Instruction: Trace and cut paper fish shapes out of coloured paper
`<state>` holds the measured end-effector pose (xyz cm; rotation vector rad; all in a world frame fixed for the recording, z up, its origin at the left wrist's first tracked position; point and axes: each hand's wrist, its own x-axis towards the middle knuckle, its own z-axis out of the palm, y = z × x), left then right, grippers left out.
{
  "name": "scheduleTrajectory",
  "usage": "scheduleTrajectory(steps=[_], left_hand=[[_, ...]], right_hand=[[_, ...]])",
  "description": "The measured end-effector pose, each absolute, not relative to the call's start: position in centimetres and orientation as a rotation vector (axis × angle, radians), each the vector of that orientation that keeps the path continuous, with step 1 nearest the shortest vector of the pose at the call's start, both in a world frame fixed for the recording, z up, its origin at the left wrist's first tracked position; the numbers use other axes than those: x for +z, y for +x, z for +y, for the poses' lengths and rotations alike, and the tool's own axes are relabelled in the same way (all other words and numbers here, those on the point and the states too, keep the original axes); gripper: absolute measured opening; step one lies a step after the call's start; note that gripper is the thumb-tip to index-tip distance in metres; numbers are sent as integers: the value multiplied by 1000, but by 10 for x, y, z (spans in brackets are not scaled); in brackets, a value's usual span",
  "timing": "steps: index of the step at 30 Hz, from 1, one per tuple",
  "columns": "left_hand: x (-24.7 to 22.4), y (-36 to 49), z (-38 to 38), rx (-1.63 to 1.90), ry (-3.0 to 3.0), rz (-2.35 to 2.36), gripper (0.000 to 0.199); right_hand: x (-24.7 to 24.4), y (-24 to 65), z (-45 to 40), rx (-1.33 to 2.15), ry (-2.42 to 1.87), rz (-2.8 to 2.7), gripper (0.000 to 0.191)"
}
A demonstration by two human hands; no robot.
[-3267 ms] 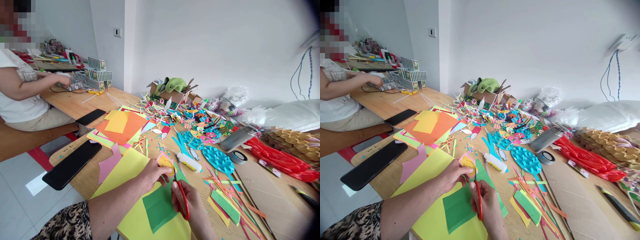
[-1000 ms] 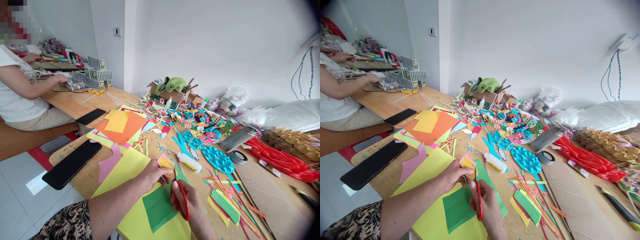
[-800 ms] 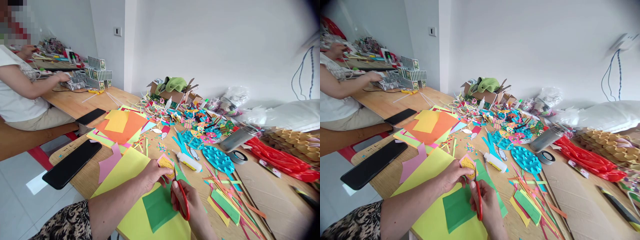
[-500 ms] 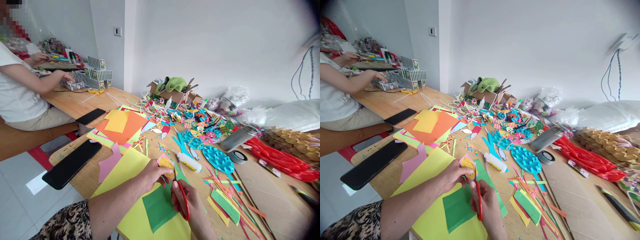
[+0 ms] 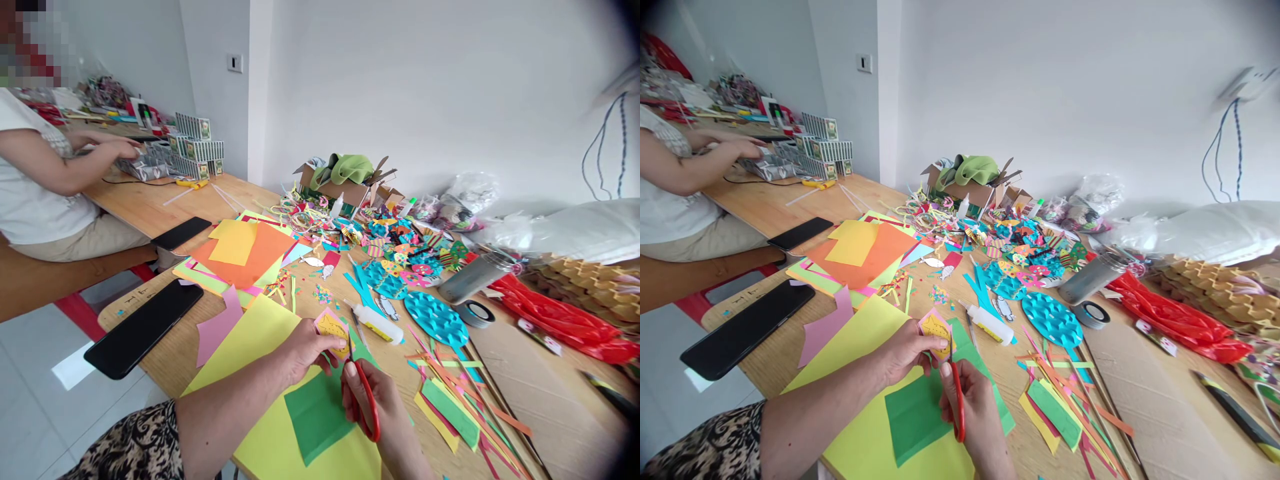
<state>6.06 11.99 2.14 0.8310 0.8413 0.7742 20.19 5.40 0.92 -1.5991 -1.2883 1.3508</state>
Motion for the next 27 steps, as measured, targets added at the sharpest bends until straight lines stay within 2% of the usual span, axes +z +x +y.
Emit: scheduleTrajectory(steps=[27], left_hand=[[22,60,122,760,851,852,27]], right_hand=[[13,202,56,1360,-1609,-1276,47]])
